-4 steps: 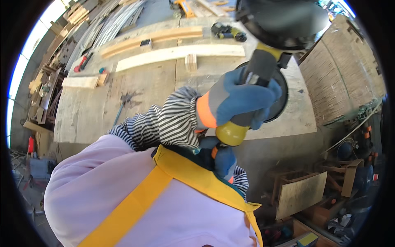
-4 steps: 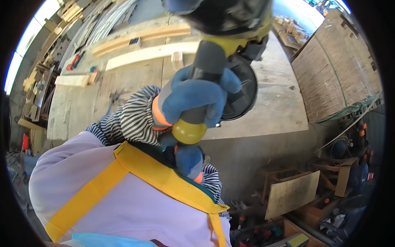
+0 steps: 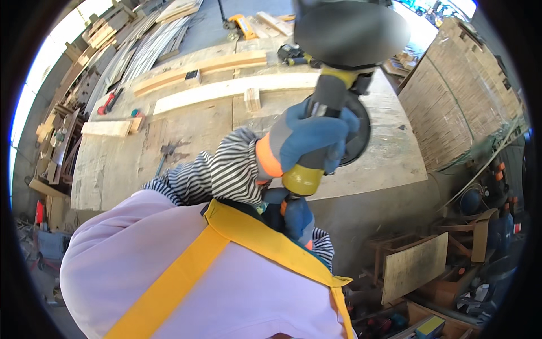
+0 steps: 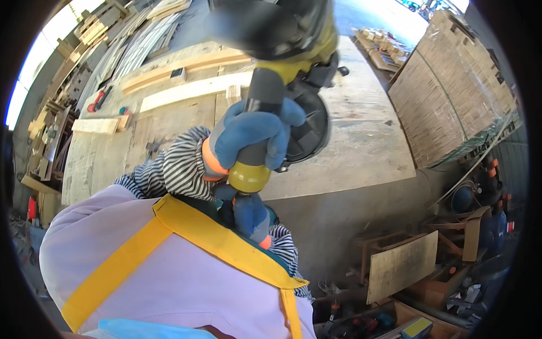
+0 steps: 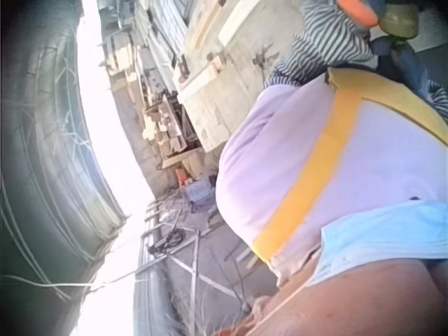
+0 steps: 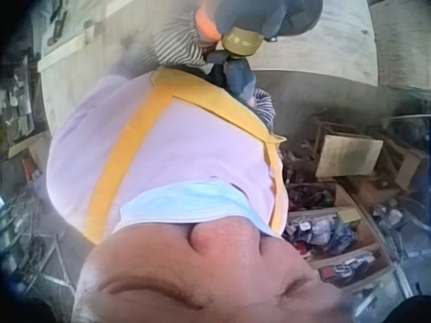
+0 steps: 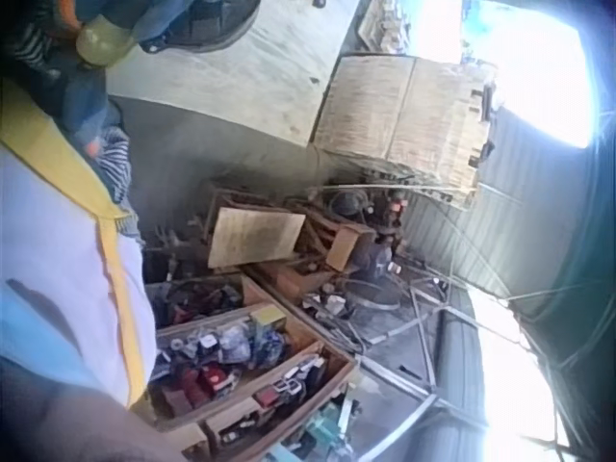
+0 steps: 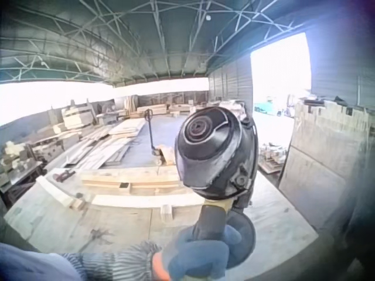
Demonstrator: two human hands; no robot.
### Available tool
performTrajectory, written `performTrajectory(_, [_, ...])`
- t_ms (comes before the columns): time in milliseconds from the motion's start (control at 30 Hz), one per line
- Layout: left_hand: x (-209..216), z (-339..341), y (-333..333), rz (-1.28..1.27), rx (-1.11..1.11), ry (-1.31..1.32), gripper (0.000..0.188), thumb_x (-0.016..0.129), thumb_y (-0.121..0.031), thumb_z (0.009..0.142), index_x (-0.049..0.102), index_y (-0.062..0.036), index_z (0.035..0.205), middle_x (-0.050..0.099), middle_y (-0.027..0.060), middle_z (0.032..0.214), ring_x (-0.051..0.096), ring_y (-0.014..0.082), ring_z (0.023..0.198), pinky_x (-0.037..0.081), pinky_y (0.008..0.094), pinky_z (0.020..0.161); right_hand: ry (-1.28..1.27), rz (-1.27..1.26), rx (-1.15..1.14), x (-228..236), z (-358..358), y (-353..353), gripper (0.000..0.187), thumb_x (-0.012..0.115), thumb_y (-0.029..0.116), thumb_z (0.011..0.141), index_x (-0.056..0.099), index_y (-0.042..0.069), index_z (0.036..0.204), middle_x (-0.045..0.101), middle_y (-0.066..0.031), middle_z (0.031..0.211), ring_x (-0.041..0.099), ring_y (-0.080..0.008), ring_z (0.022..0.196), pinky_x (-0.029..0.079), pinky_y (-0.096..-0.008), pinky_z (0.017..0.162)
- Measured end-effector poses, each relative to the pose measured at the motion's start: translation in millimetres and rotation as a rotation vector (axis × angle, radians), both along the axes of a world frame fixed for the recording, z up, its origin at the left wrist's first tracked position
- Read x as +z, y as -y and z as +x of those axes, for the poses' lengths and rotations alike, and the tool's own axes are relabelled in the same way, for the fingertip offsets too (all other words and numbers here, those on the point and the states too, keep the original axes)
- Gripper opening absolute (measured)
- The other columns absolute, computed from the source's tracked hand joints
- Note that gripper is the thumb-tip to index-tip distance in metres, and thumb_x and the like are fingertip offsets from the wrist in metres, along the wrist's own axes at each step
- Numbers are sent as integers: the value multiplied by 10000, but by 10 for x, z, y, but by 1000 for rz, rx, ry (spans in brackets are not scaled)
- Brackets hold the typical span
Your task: The person picks up long wooden planks from a workbench, aligns them, and stacks them into a neat pile. The person repeatedly lifts, positions, and places the planks one by one, building a growing stack on the bench.
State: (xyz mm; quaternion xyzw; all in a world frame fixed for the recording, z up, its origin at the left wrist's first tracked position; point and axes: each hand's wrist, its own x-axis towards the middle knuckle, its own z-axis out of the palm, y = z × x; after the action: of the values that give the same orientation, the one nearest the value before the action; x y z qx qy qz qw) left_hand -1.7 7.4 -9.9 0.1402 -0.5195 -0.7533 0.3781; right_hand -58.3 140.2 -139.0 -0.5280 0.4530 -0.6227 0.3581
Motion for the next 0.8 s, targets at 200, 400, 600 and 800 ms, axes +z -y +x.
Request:
performTrajectory(200, [-311, -34, 55, 205, 223, 63, 301, 613, -172, 930, 580, 7, 1169, 636, 82, 750, 629, 189, 619, 536, 316, 575, 578, 491, 275, 84, -209, 75, 221, 565, 134, 988, 574, 26, 1181, 568, 16, 776, 511, -54, 619, 422, -242, 555])
performTrajectory(400, [-877, -31, 271, 375, 317, 53, 290, 673, -202, 911, 609, -14, 1122, 653, 70, 761, 638, 186, 624, 551, 323, 574, 245, 421, 25, -234, -183, 188, 296, 597, 251, 981, 590, 32, 1180, 546, 47, 774, 473, -29, 665, 410, -219, 592])
performTrajectory(600, [-1306, 78, 470, 585, 497, 32, 126, 698, -119, 859, 612, -72, 939, 636, 70, 686, 614, 180, 551, 522, 315, 490, 166, 577, 73, -350, -152, 371, 340, 598, 226, 983, 562, 5, 1238, 525, 59, 782, 463, -22, 680, 404, -213, 604])
performTrajectory(800, [-1907, 85, 612, 789, 451, 14, 146, 720, -121, 841, 606, -63, 911, 628, 70, 719, 612, 191, 594, 531, 329, 536, 58, 810, 55, -940, -363, 497, 607, 721, 273, 893, 458, -36, 1344, 652, -71, 974, 620, -124, 840, 515, -284, 752])
